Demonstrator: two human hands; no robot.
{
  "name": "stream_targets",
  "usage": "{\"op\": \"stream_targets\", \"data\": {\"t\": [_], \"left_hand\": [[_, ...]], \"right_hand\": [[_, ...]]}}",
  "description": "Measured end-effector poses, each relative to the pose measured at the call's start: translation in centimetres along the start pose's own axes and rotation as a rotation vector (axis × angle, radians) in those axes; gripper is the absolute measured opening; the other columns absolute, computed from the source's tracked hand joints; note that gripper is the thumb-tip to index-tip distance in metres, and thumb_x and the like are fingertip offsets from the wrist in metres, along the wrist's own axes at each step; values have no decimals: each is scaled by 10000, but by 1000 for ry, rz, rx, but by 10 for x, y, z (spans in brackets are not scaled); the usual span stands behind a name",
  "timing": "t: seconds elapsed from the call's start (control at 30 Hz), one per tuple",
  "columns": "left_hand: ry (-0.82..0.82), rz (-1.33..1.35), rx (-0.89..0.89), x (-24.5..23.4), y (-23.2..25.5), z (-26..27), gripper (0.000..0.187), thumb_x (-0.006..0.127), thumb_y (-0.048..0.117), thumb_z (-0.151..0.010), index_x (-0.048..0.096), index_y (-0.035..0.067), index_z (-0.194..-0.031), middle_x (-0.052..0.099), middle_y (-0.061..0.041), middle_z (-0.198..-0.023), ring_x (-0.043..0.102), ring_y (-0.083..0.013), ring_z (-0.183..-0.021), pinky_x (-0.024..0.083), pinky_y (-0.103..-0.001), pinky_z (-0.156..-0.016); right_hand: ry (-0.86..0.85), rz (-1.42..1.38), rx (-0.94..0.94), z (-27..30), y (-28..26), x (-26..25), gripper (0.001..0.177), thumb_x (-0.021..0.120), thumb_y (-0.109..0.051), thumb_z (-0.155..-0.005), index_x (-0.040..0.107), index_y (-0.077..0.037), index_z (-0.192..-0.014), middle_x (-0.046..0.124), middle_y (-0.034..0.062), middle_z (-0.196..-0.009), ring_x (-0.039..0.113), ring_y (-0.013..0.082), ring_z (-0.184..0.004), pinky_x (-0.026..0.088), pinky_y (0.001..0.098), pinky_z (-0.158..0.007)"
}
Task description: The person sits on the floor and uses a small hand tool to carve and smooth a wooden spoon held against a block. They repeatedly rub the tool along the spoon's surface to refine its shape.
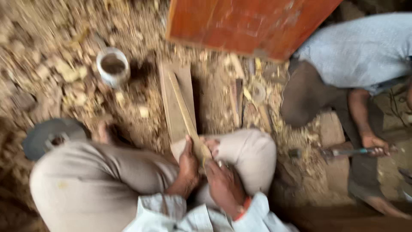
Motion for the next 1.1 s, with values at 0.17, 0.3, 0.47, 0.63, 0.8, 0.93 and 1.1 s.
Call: {"op": "stream_targets", "data": {"t": [0.17,0.3,0.47,0.63,0.8,0.93,1.1], "left_hand": [[-28,48,44,-13,-10,3,623,263,598,-1051,541,48,-1146,715,-217,-1124,698,-338,-1103,546,-456,-1006],[-70,89,17,-3,-7,0,616,250,589,-1032,552,63,-1138,724,-203,-1072,698,-331,-1052,533,-470,-938],[34,-89,-42,-22,-18,15,715,241,617,-1046,613,25,-1195,718,-173,-1037,680,-309,-997,550,-447,-935],[-39,62,6,-1,2,12,609,230,571,-1068,535,53,-1168,724,-190,-1093,691,-317,-1032,552,-468,-947],[-134,-145,61,1,-1,20,818,126,599,-1069,613,-46,-1197,743,-223,-1130,695,-334,-1065,562,-433,-998],[13,97,26,-5,6,20,648,122,592,-1051,523,85,-1086,698,-214,-1074,700,-348,-1083,567,-481,-980],[-154,-59,60,-4,-2,19,682,140,607,-1071,541,58,-1127,714,-231,-1088,673,-362,-1087,553,-460,-985]], "right_hand": [[28,16,-133,19,-16,-1,244,559,3,-837,666,37,-1054,668,200,-1222,643,409,-1044,525,453,-851],[-52,18,-159,8,-14,-8,302,541,38,-845,705,50,-1098,663,187,-1182,650,373,-1035,527,444,-886],[20,-134,-123,17,-5,2,231,577,-2,-904,692,55,-1096,672,177,-1208,638,380,-1087,534,424,-885],[-93,-186,-134,7,4,23,246,592,-21,-857,723,10,-1063,677,184,-1158,632,384,-1070,497,473,-907],[55,-254,-97,21,7,29,205,583,-33,-907,704,-27,-1073,671,191,-1234,643,390,-1132,501,470,-978],[-3,-306,-44,7,6,27,266,582,-61,-931,711,-12,-1159,672,189,-1229,645,390,-1045,500,468,-887],[-30,-269,-99,3,-10,29,235,580,-73,-888,717,-19,-1071,695,151,-1185,671,360,-1046,525,452,-904]]}}
Point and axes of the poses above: each hand's wrist, its own z-axis away from the middle knuckle, its own x-axis out of the palm, y = z × x, the point moved 8 cm from there along -z, towards the middle knuckle
